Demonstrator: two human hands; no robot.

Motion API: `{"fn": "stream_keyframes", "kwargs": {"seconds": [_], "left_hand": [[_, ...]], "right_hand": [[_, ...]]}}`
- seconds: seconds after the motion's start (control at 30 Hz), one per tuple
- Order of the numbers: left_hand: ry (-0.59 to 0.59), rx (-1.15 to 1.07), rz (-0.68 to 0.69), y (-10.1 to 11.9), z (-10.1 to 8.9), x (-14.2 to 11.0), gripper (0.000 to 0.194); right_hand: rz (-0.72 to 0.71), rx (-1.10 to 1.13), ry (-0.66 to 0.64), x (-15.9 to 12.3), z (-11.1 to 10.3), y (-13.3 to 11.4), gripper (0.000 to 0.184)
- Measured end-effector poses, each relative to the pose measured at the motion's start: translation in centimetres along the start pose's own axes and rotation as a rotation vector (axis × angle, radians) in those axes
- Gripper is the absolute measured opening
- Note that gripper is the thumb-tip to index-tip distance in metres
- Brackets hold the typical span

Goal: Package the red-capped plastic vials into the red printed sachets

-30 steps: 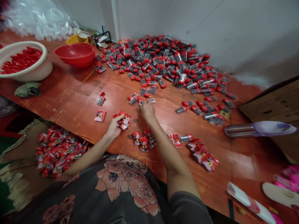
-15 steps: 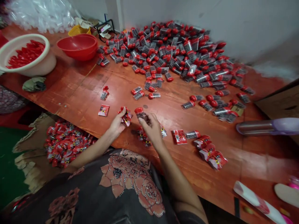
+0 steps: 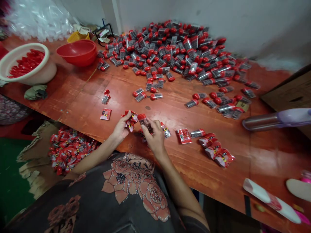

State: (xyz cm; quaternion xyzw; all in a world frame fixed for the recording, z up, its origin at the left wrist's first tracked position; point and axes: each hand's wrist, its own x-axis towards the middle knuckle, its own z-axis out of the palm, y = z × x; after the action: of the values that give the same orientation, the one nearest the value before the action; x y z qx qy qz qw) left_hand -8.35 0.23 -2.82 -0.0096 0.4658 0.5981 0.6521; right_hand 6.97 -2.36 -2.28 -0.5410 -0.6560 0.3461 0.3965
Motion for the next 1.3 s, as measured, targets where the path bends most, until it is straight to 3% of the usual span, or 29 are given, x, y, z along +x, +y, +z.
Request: {"fn": "stream_keyframes", "kwargs": {"seconds": [0.23, 0.63, 0.77, 0.97, 1.13, 1.3], "left_hand": [[0.057, 0.066, 0.026, -0.1, -0.3, 0.5, 0.031], [-0.105, 0.126, 0.021, 0.4, -0.9, -0.6, 0.015], [-0.078, 0.161, 0.042, 0.6, -1.1, -0.8, 0.010], [-0.033, 0.173, 0.044, 0.9, -0.5, -1.2, 0.015], [-0.068, 0.173, 0.091, 0.7, -0.4, -1.4, 0.022], [-0.116, 0.181, 0.102, 0.6, -0.4, -1.9, 0.029]], "right_hand": [[-0.017, 0.039, -0.043, -0.8, -0.1, -0.4, 0.036], [0.039, 0.062, 0.003, -0.3, -0.7, 0.5, 0.034], [0.031, 0.050, -0.019, -0.7, -0.8, 0.7, 0.033], [0.062, 0.117, -0.065, -1.3, -0.9, 0.2, 0.035], [0.081, 0.123, -0.044, -1.3, -0.9, -0.1, 0.036], [0.058, 0.124, -0.201, -1.0, -1.0, 0.4, 0.041]]}}
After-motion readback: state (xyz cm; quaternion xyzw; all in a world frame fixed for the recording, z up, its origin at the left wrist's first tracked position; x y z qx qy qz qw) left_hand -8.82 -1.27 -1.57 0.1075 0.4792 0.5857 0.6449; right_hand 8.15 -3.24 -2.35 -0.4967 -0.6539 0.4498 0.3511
